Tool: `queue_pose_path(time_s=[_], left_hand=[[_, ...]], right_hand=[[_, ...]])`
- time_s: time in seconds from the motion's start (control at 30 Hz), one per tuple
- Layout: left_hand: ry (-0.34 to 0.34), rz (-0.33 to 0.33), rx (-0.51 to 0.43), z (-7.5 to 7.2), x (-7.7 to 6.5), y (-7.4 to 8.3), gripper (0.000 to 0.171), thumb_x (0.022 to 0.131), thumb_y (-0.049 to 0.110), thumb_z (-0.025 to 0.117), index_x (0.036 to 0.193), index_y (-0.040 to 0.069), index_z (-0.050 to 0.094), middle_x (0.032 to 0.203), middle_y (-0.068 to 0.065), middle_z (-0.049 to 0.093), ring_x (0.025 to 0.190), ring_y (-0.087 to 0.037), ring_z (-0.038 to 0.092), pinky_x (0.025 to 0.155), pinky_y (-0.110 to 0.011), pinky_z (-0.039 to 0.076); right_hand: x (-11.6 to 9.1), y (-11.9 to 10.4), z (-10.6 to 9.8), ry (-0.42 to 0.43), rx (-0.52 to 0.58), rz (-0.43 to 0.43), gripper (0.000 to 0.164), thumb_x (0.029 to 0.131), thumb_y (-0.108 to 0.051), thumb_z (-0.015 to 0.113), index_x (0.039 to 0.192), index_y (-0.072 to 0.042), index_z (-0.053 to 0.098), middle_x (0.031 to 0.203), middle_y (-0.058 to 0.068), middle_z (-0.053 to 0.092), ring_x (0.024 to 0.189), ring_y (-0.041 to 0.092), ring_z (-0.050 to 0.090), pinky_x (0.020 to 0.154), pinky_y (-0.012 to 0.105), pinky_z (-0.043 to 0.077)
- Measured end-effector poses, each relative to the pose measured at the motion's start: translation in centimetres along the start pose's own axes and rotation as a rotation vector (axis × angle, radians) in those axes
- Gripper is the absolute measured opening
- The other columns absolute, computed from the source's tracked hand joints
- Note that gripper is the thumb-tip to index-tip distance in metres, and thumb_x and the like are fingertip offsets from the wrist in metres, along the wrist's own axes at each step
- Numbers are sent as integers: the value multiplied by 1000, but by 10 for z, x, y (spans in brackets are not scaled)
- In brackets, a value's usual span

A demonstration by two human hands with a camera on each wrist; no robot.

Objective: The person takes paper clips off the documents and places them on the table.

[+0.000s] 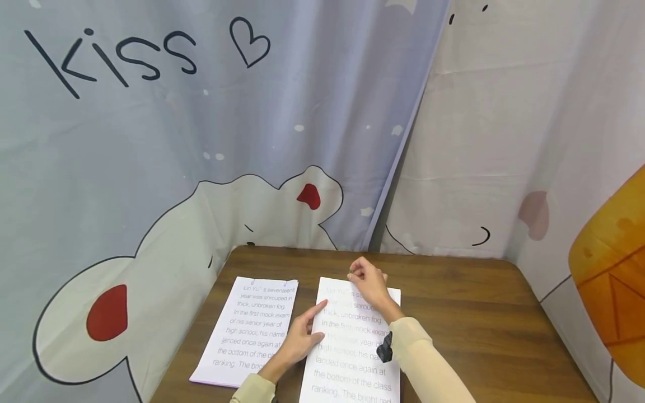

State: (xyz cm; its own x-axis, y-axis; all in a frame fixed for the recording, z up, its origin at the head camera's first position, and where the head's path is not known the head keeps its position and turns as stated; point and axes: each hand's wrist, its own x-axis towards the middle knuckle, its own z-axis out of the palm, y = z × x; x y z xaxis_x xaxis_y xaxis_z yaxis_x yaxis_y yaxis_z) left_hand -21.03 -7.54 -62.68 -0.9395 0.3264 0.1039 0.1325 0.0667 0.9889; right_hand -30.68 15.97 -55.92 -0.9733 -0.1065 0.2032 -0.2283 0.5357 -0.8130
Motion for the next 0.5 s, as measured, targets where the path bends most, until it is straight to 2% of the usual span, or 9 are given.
queue_pose_path(time_s=[0.27,0.5], left_hand=[[-8,11,28,-9,1,-4,86,84,-21,58,162,12,44,150,-30,54,83,-21,78,67,-33,67],[-4,19,58,-21,1,-10,86,86,-21,57,164,12,40,159,-31,46,86,-21,79,68,-34,67]], right_hand=[[-4,19,-30,35,-44,-4,20,95,-14,78,111,-7,69,84,-3,76,79,13,65,105,58,24],[-11,34,-49,63,-62,-20,22,93,-10,79,114,-10,72,86,0,77,75,13,66,102,61,23]])
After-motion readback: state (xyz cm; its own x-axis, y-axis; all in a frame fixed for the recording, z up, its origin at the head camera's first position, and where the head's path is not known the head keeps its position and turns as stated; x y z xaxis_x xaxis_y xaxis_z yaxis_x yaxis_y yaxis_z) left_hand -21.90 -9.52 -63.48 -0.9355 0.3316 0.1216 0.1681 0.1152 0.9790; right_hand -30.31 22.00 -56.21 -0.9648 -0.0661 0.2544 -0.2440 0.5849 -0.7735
